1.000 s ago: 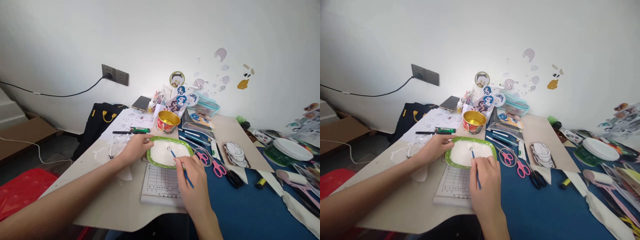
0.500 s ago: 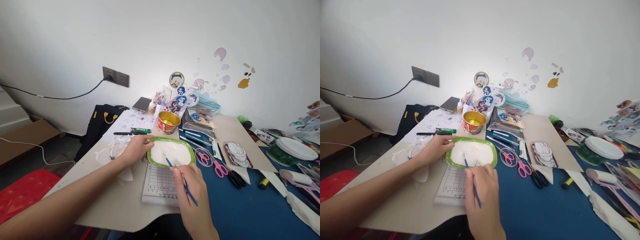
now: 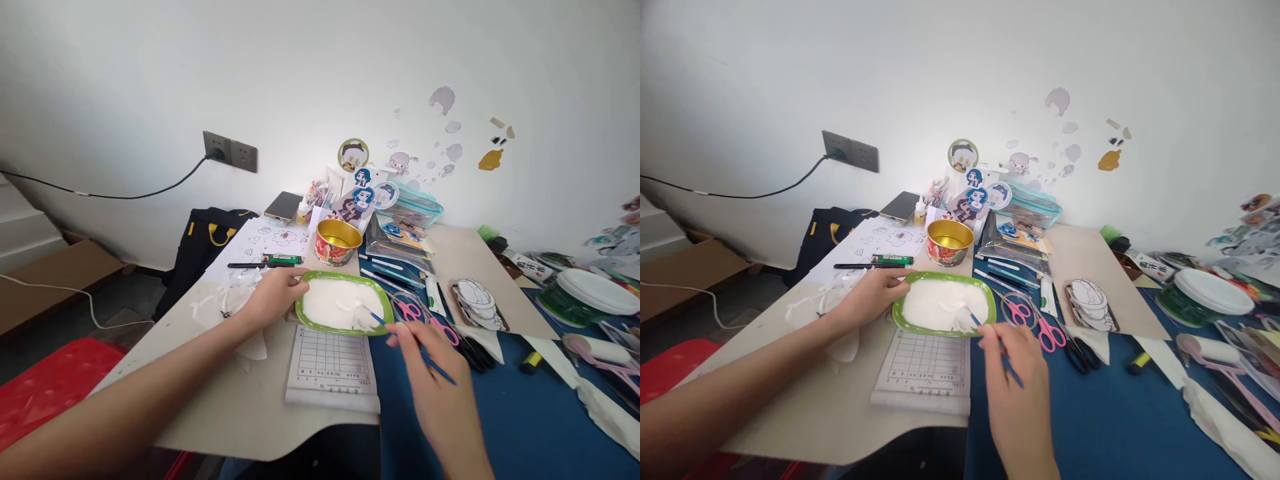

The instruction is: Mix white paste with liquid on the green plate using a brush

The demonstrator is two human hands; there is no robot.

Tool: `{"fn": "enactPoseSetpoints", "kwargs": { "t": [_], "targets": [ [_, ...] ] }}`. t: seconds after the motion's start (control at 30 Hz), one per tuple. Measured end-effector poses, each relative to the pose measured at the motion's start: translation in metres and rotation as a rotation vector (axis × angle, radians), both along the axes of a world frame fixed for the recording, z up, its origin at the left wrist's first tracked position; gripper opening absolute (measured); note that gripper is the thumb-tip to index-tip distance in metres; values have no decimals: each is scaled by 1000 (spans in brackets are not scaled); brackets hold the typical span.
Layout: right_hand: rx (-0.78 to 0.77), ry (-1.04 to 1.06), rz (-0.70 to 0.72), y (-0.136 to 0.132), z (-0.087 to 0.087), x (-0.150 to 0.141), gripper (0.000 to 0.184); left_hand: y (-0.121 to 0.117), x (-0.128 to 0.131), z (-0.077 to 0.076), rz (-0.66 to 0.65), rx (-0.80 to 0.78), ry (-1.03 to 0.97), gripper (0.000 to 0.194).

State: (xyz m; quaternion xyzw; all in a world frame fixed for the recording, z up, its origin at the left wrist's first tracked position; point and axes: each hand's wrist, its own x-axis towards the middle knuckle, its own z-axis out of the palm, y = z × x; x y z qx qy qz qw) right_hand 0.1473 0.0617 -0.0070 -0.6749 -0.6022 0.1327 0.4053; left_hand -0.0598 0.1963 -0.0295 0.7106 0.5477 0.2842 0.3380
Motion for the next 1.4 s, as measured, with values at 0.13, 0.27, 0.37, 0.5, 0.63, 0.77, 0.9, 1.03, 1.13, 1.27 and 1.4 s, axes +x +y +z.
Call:
{"fn": "enactPoseSetpoints", "kwargs": {
  "t": [0.13, 0.27, 0.37, 0.5, 0.63, 0.77, 0.9, 1.03, 1.13, 1.27, 1.4],
  "targets": [
    [-48, 12, 97, 1, 0, 3, 30, 0, 0, 0, 3, -6, -17, 46],
    [-26, 8, -4, 0, 0, 8, 28, 0, 0, 1, 8, -14, -1, 48],
    [-59, 23, 85, -3, -2, 11, 28, 0, 0, 1, 6, -14, -10, 45],
    [-33, 58, 8, -6, -2, 12, 29, 1, 0, 0, 4, 4, 3, 47],
    [-98, 62, 103, -8, 0, 15, 28, 0, 0, 0, 11, 3, -1, 48],
    [-93, 105, -3, -12, 1, 20, 30, 0, 0, 1, 8, 9, 2, 46],
    [-135, 108, 69, -13, 0, 23, 29, 0, 0, 2, 9, 5, 5, 46],
    [-88, 125, -17, -12, -3, 22, 30, -1, 0, 2, 13, -20, 20, 50],
    [-113, 145, 93, -10, -4, 20, 31, -1, 0, 3, 15, -25, 17, 52],
    [-79, 169, -13, -7, -2, 16, 30, -1, 1, 3, 11, 5, 15, 51],
    [-105, 150, 133, -1, 4, 12, 28, -1, 0, 3, 2, 1, 5, 50]
  ]
}}
